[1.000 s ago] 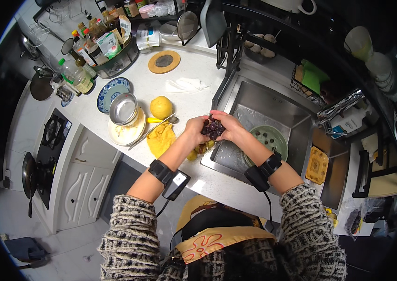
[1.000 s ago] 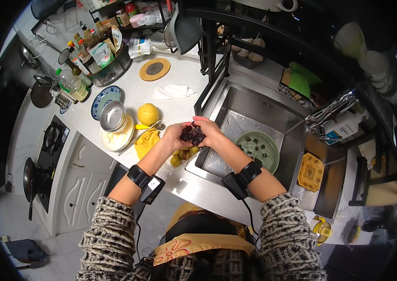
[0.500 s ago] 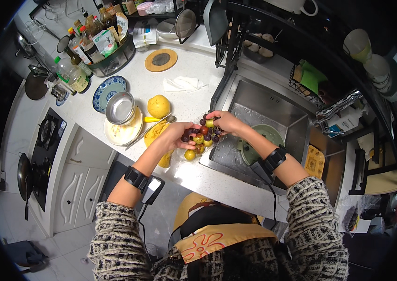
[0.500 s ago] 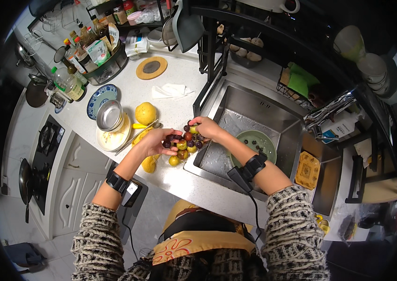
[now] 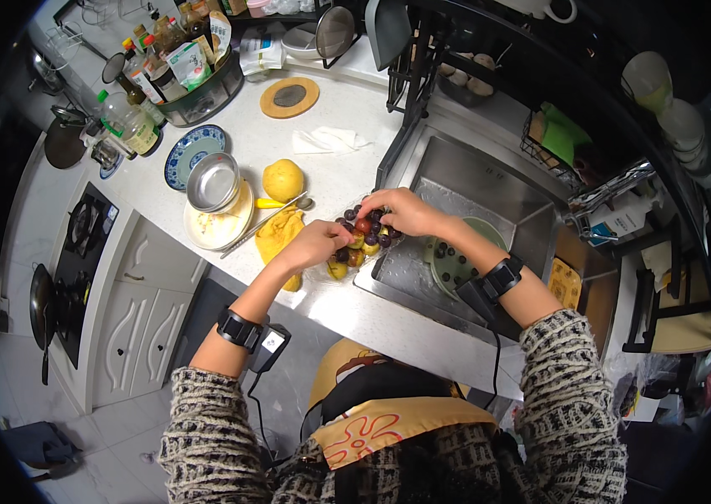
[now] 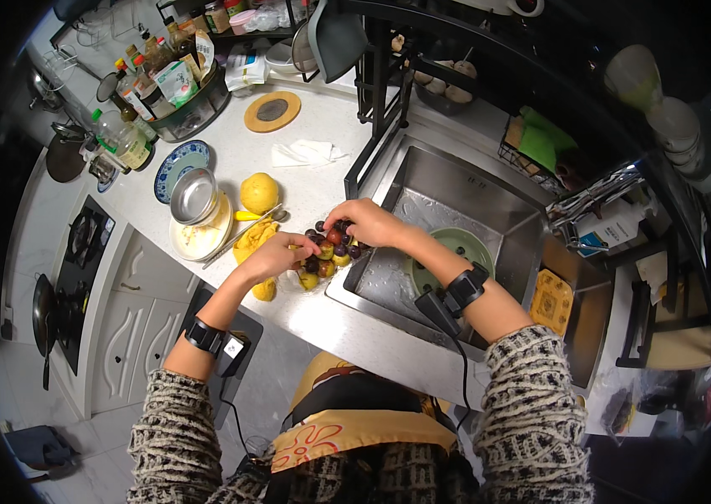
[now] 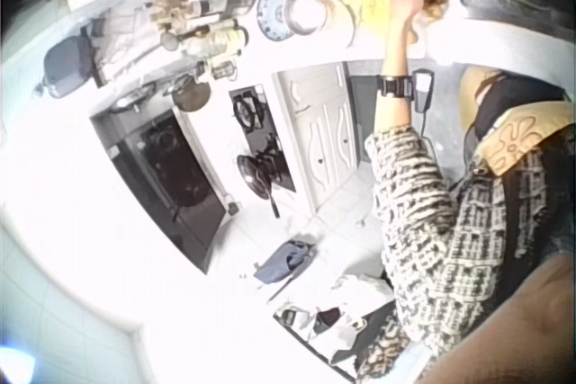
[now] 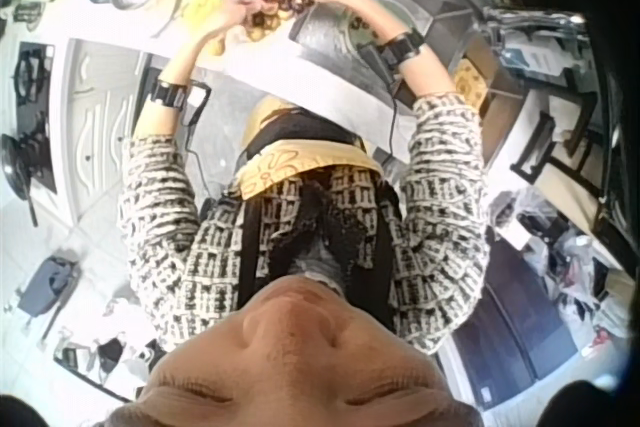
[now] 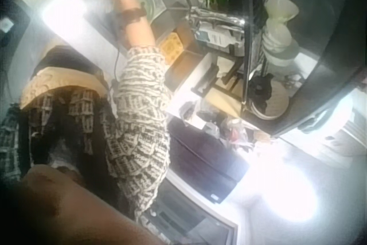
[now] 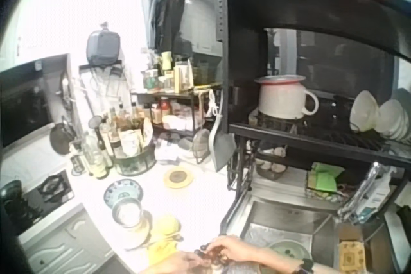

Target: The person washes grapes and small round fruits in a kitchen sink using running water. They rinse the fruit in a bowl, transfer some to the counter, and later remove individual grapes from stems into a container.

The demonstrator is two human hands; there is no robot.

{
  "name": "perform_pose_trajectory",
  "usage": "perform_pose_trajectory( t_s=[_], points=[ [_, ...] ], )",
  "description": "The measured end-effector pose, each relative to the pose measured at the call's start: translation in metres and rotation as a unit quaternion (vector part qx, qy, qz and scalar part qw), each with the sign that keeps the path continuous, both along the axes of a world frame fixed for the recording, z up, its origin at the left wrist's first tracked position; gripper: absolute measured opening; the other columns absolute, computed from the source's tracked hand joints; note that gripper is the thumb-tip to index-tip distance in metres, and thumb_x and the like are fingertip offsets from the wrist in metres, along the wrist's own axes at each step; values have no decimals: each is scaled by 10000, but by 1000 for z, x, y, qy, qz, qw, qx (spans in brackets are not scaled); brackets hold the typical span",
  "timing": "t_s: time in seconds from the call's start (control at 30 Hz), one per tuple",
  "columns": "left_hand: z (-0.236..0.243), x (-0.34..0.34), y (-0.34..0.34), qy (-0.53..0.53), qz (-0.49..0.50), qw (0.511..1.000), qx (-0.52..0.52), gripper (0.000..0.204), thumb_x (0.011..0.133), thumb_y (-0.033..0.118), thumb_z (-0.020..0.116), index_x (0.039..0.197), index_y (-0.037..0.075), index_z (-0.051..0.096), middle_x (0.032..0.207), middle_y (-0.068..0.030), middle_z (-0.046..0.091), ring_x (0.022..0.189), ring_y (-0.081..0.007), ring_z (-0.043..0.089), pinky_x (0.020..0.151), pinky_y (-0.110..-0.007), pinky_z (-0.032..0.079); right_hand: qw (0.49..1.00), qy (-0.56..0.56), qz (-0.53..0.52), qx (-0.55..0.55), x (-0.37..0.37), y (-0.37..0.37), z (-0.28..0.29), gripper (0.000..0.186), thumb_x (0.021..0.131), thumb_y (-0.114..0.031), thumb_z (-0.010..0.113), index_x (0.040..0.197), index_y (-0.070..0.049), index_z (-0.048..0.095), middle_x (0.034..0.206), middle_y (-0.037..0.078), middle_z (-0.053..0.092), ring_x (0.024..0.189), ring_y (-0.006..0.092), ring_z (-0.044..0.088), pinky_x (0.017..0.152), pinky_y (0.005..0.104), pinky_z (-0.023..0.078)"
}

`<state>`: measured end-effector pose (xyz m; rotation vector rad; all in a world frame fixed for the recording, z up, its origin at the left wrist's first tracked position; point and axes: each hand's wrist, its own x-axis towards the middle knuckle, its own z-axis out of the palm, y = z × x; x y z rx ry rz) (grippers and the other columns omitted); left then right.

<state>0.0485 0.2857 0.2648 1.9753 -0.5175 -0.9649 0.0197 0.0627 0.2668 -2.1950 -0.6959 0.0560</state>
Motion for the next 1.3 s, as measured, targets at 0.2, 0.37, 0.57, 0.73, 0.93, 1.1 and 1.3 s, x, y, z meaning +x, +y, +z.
perform_pose_trajectory(
  t_s=[0.2,0.37,0.57,0.73,0.93,1.1,1.3],
  points=[
    [11,-2,-3,-79,91,992,31,202,812,170,560,863,-13,630,729,-113,626,674,-179,588,644,-293,448,957,237,-90,142,-5,-30,1,285,769,112,482,1024,25,575,983,104,605,916,149,583,778,251,488],
    [29,3,-19,-202,141,969,12,222,798,179,567,820,-35,623,702,-155,619,643,-236,599,624,-326,452,953,213,-88,195,-7,-13,1,277,772,102,461,1012,25,576,941,102,615,908,159,583,743,250,493],
    [40,-10,-49,-194,169,965,-42,180,818,123,539,849,-35,619,686,-110,619,575,-149,580,544,-281,452,947,262,-112,150,-3,-38,2,219,827,-34,504,1026,-39,595,1006,54,597,895,152,572,730,265,504],
    [20,-40,-112,-22,96,989,-109,134,854,83,487,853,-12,582,773,-47,603,631,-107,573,544,-215,467,894,299,-272,192,-32,-144,-72,178,835,-91,498,957,-9,599,847,78,629,703,123,593,567,264,500],
    [-62,-63,-192,92,74,991,-65,145,785,-2,458,850,-21,586,750,-85,611,589,-149,599,502,-261,487,810,352,-396,-252,-95,-234,-204,304,714,-32,513,1009,5,574,1022,146,586,868,284,575,708,355,467],
    [-149,-68,-268,-123,43,990,53,267,710,2,506,954,9,613,849,-146,634,779,-233,628,708,-314,493,865,212,-402,-212,-112,-235,-248,502,716,-45,519,1211,-109,474,1221,158,463,1133,330,429,949,385,362],
    [-203,-74,-312,-114,-1,981,157,472,750,91,515,1219,106,464,1268,-147,431,1155,-316,432,933,-447,369,908,187,-352,-132,-97,-226,-256,518,750,-87,526,1255,-159,432,1211,144,474,1140,342,416,954,385,353]
  ],
)
